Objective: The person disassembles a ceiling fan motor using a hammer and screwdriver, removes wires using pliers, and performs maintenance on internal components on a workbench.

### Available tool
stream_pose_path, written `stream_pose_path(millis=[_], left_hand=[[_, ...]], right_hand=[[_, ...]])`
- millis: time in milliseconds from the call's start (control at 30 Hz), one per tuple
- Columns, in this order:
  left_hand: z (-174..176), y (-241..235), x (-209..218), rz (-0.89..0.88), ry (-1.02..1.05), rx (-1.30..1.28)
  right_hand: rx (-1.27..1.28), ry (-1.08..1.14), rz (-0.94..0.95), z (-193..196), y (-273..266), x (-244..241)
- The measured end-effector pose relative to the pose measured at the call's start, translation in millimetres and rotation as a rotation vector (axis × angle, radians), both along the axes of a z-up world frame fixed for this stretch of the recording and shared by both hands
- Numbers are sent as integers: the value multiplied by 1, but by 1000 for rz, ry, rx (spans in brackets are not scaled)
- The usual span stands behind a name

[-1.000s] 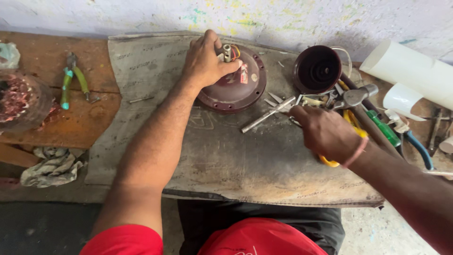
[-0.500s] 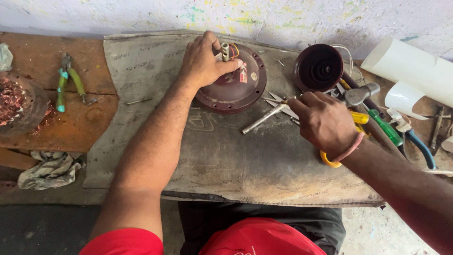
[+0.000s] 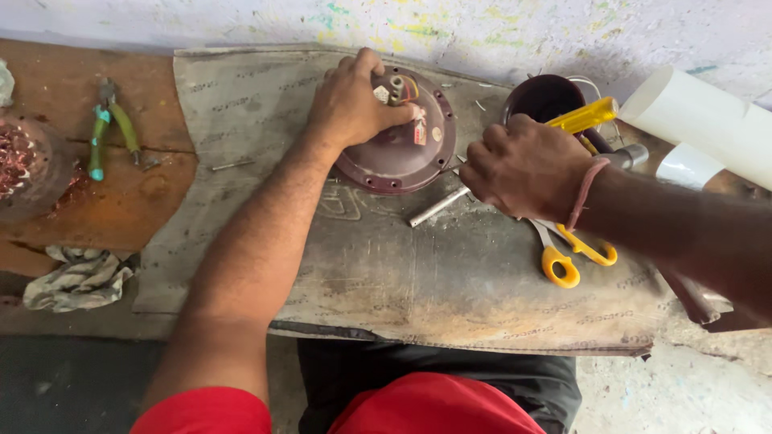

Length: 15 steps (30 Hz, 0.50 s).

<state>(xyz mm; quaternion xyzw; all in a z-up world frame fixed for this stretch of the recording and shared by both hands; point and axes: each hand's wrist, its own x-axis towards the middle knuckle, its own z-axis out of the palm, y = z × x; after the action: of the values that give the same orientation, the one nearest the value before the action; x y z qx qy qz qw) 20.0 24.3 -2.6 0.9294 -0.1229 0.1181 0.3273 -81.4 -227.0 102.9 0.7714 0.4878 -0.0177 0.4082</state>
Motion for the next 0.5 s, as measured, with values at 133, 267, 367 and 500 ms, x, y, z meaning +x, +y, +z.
stream_pose_path(millis=[133,267,367,500], left_hand=[[5,-7,-7,37,-73,73],[3,-8,-6,37,-116,75],[-1,-4,-2,23,-68,6],[-6,-1,4,33,-83,6]], right_hand=[[246,-116,25,-22,-11,-16],[565,-210,-59,-51,-22,-40],[779,-208,-163,-69,-23,-50],[935,-285,-209,-86,-15,-64]])
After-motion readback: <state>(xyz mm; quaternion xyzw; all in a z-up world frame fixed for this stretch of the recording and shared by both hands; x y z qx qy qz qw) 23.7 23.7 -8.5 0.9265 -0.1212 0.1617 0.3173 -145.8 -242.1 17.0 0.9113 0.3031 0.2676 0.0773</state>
